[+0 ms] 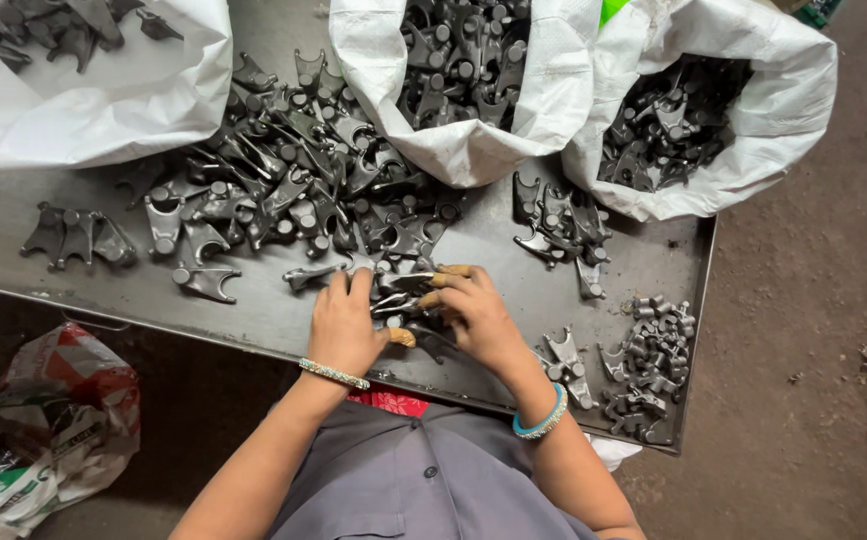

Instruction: The person stands at a metal table covered with dark forged fork-shaped metal parts and picks up parts one at a time, turning them over in both hands to view different sides, then sets them back down on the table. The person repeats this handling across the pile of parts.

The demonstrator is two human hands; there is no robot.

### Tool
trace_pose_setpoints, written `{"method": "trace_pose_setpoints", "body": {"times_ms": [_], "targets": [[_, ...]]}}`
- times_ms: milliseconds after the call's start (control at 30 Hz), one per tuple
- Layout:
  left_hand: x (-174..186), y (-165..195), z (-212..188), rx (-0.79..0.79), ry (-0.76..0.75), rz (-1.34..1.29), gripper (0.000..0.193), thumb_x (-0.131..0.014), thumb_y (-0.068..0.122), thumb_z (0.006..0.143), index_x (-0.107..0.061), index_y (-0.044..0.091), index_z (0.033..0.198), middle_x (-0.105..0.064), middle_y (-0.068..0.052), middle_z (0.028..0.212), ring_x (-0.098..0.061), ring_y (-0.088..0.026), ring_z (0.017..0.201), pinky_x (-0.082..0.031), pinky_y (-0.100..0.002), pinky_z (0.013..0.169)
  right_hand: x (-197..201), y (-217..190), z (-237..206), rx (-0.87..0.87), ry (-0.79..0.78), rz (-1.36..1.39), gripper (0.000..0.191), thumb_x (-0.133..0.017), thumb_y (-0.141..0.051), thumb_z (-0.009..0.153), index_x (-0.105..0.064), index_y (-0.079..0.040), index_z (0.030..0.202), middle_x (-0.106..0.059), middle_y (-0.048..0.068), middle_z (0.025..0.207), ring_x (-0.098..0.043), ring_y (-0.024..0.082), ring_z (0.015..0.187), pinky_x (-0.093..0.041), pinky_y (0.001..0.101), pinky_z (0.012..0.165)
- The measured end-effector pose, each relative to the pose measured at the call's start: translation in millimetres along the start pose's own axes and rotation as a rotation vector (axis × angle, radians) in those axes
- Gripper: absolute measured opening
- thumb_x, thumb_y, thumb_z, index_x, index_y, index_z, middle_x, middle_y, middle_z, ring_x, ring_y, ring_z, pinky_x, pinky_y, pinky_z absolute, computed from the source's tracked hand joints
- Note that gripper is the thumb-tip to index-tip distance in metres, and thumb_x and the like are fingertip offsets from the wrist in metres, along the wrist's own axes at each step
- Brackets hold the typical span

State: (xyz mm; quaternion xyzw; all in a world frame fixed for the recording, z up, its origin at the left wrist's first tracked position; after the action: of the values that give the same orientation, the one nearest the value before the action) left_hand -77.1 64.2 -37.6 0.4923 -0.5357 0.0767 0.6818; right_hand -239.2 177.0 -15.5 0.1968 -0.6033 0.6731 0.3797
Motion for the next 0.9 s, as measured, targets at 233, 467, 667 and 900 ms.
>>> {"method": "trace_pose_setpoints", "body": {"times_ms": [233, 467, 667, 900], "targets": [[27.8, 1.6, -15.7, -0.060, 0.117, -0.068, 0.073, -0.092, 0.021, 0.059, -0.062, 0.007, 0.123, -0.056, -0.018, 0.114, -0.059, -0.040, 0.103, -0.051, -0.049, 0.085, 72.8, 30.6, -30.9, -0.346, 0.608, -0.115, 0.028, -0.079, 0.001, 0.084, -0.070, -0.009, 0.109, -0.071, 0.008, 0.116, -0.065, 0.022, 0.099, -0.059, 0.0302, 0.077], [35.6, 9.4, -28.5, -0.071, 0.178, -0.194, 0.059, -0.089, 0.036, 0.069, -0.068, 0.006, 0.115, -0.060, -0.015, 0.108, -0.060, -0.038, 0.098, -0.050, -0.048, 0.082, 114.3, 84.7, -14.6, -0.463, 0.569, -0.456, 0.049, -0.084, -0.005, 0.078, -0.063, -0.004, 0.121, -0.068, 0.017, 0.110, -0.058, 0.039, 0.105, -0.048, 0.0453, 0.092], [24.7, 21.9, -29.9, -0.141, 0.179, -0.279, 0.052, -0.087, 0.032, 0.073, -0.068, 0.007, 0.114, -0.063, -0.013, 0.110, -0.062, -0.036, 0.101, -0.052, -0.046, 0.084, 103.3, 99.8, -1.3, -0.528, 0.477, -0.658, 0.048, -0.079, 0.000, 0.078, -0.061, -0.002, 0.122, -0.069, 0.020, 0.104, -0.057, 0.042, 0.099, -0.046, 0.0493, 0.091], [22.8, 27.9, -35.1, -0.203, 0.249, -0.292, 0.042, -0.084, 0.021, 0.078, -0.066, 0.003, 0.111, -0.061, -0.016, 0.112, -0.063, -0.037, 0.100, -0.052, -0.046, 0.082, 126.0, 115.2, -5.5, -0.543, 0.543, -0.482, 0.038, -0.078, -0.001, 0.075, -0.058, 0.000, 0.107, -0.072, 0.022, 0.095, -0.069, 0.039, 0.084, -0.055, 0.0460, 0.081]]}}
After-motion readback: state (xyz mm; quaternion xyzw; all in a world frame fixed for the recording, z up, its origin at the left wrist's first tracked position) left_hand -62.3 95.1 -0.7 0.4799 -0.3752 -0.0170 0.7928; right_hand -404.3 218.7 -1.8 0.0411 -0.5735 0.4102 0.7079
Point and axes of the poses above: each hand's wrist, its own z-axis towards the middle knuckle, its own x-axis out of the back of the hand, y = z × x, the point moved 4 cm from there along z, towards the middle knuckle
